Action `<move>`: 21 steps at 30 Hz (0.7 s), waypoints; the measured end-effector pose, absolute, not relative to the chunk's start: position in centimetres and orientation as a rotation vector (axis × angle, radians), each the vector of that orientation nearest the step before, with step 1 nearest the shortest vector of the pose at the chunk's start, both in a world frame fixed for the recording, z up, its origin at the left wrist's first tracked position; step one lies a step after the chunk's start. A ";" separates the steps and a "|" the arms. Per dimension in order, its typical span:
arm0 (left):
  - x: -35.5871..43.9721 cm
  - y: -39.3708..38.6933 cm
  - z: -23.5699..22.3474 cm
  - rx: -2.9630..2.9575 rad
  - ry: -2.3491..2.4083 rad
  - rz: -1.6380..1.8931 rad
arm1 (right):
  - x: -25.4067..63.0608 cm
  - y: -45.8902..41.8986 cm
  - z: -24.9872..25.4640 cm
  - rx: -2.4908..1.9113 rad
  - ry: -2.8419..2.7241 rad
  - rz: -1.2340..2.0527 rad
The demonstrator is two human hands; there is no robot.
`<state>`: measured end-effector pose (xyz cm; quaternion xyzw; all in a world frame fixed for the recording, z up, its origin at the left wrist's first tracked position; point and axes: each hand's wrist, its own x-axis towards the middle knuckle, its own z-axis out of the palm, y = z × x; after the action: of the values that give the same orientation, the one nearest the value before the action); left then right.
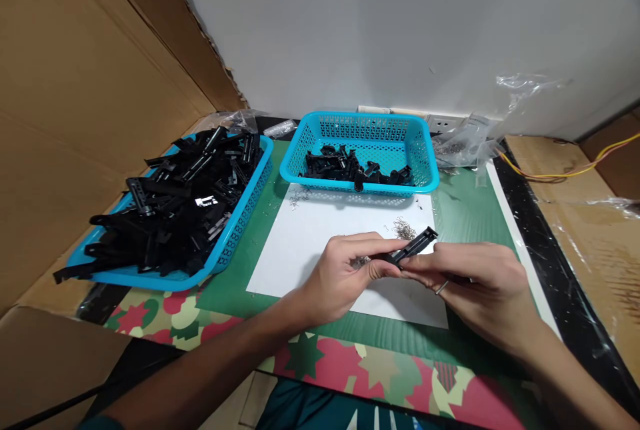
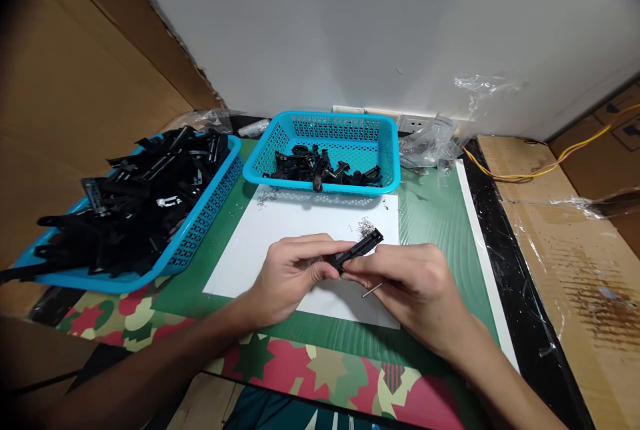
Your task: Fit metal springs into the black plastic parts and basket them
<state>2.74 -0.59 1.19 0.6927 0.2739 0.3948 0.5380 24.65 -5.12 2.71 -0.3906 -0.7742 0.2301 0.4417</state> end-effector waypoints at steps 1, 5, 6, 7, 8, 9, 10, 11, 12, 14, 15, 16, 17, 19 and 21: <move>2.8 -0.6 1.2 1.616 0.666 0.918 | 24.7 -5.1 2.7 -0.972 -1.933 0.538; 2.7 -0.6 1.2 1.558 0.672 0.822 | 25.1 -5.2 2.6 -0.977 -1.984 0.395; 2.6 -0.5 1.2 1.607 0.663 0.814 | 25.2 -5.2 2.6 -0.970 -2.000 0.390; 2.5 -0.4 1.1 1.689 0.649 0.815 | 25.4 -5.2 2.6 -0.965 -2.018 0.402; 2.4 -0.2 1.0 1.795 0.635 0.828 | 25.5 -5.1 2.5 -0.964 -2.034 0.428; 2.3 0.0 0.9 1.912 0.620 0.857 | 25.7 -5.1 2.3 -0.964 -2.048 0.465; 2.1 0.3 0.8 2.026 0.603 0.897 | 25.8 -5.0 2.1 -0.972 -2.060 0.506; 2.0 0.5 0.7 2.127 0.586 0.941 | 25.9 -4.9 1.8 -0.986 -2.064 0.546; 1.8 0.7 0.5 2.211 0.568 0.975 | 26.0 -4.8 1.5 -1.000 -2.061 0.583; 1.7 1.1 0.2 2.322 0.533 1.006 | 26.0 -4.5 1.0 -1.047 -2.044 0.656; 1.6 1.2 0.1 2.357 0.526 0.995 | 26.0 -4.4 0.9 -1.070 -2.038 0.684; 1.6 1.3 0.0 2.380 0.524 0.984 | 26.0 -4.3 0.8 -1.100 -2.032 0.721; 1.6 1.5 -0.1 2.391 0.528 0.983 | 26.0 -4.1 0.9 -1.125 -2.032 0.770; 1.6 1.6 -0.1 2.396 0.521 0.985 | 26.2 -3.9 1.4 -1.186 -2.021 0.817; 1.6 1.7 -0.1 2.398 0.504 0.970 | 26.3 -3.9 2.0 -1.231 -1.988 0.793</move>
<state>1.62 1.70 -0.13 0.8809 0.1852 0.3565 0.2504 26.27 -3.85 2.01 -0.4707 -0.7601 0.3032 0.3298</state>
